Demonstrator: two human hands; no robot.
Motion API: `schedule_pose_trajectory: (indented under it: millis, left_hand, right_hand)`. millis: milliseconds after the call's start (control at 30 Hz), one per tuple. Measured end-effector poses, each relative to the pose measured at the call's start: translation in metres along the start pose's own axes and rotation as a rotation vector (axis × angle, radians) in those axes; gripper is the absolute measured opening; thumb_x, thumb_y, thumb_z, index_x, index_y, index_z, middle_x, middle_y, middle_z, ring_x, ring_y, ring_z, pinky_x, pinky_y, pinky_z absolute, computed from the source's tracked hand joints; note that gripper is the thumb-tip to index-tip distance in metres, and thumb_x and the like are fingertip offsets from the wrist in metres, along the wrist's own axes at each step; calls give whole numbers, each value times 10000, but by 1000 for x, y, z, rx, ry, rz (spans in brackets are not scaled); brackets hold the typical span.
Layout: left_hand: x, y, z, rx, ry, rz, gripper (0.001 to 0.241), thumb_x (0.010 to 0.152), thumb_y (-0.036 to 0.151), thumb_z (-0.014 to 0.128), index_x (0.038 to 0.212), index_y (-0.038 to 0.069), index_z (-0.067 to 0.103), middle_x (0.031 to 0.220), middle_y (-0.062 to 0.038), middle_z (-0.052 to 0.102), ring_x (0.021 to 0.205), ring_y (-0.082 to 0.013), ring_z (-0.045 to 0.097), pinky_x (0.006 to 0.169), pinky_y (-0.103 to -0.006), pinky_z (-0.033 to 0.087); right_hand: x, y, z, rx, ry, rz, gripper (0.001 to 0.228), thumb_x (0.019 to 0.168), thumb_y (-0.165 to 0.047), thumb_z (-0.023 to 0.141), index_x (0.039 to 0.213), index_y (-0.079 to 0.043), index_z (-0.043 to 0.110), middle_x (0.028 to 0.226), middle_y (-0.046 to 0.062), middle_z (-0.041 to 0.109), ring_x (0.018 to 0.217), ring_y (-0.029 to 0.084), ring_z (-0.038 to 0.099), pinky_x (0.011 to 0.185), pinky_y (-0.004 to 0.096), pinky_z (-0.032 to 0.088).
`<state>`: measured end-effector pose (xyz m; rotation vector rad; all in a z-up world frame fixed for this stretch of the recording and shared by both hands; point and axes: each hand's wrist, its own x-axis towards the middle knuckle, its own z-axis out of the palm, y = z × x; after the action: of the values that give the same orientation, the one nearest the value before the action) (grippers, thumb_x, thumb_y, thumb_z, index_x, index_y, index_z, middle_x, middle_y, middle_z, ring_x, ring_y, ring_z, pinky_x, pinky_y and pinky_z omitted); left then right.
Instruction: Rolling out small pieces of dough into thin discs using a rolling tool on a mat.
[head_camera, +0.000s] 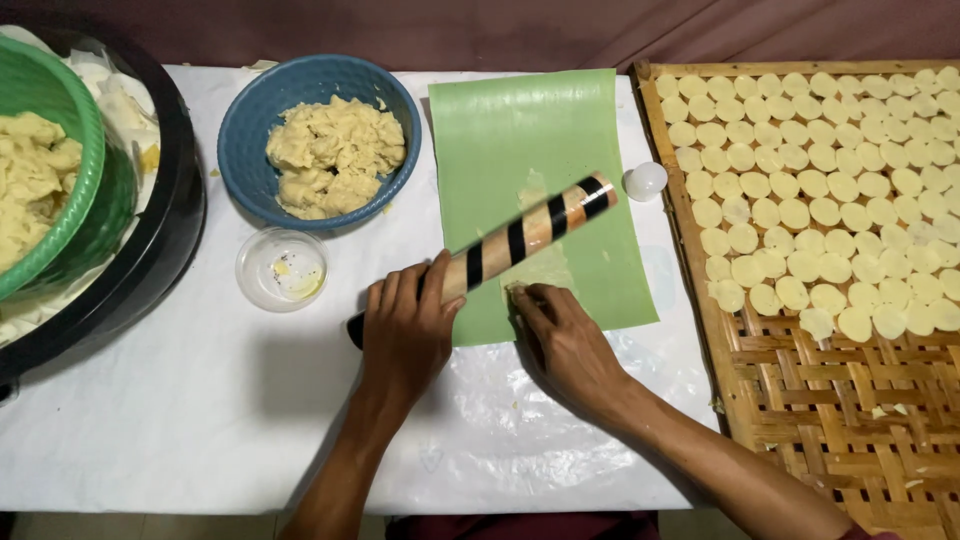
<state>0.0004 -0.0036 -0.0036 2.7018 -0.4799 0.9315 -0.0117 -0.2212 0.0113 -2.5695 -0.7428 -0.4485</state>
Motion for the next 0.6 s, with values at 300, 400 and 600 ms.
schedule_pose_trajectory:
  millis: [300, 400, 600]
  left_hand:
    - [5, 21, 13, -57, -161, 172, 617, 866, 359, 730, 1433, 161, 587, 998, -86, 593, 894, -258, 607, 844, -418, 483]
    - [4, 23, 11, -64, -226, 154, 642, 873, 333, 735, 1470, 183, 551, 997, -97, 598, 902, -268, 611, 852, -424, 482]
    - [-4, 25, 13, -45, -315, 124, 663, 904, 336, 703, 1524, 234, 492, 1031, -100, 611, 941, -277, 616, 885, -442, 467]
  right_hand:
    - [-13, -14, -7, -66, -1, -86, 317, 952, -150, 589, 1182, 37, 701, 1085, 198, 700, 1038, 346, 672, 833, 358, 556]
    - [-13, -12, -14, -49, -42, -93, 299, 911, -152, 621, 1140, 17, 714, 1064, 180, 716, 1011, 334, 677, 803, 362, 557]
    - [8, 27, -20, -22, 62, -23, 167, 956, -252, 617, 979, -114, 707, 903, 73, 677, 900, 287, 656, 772, 366, 541]
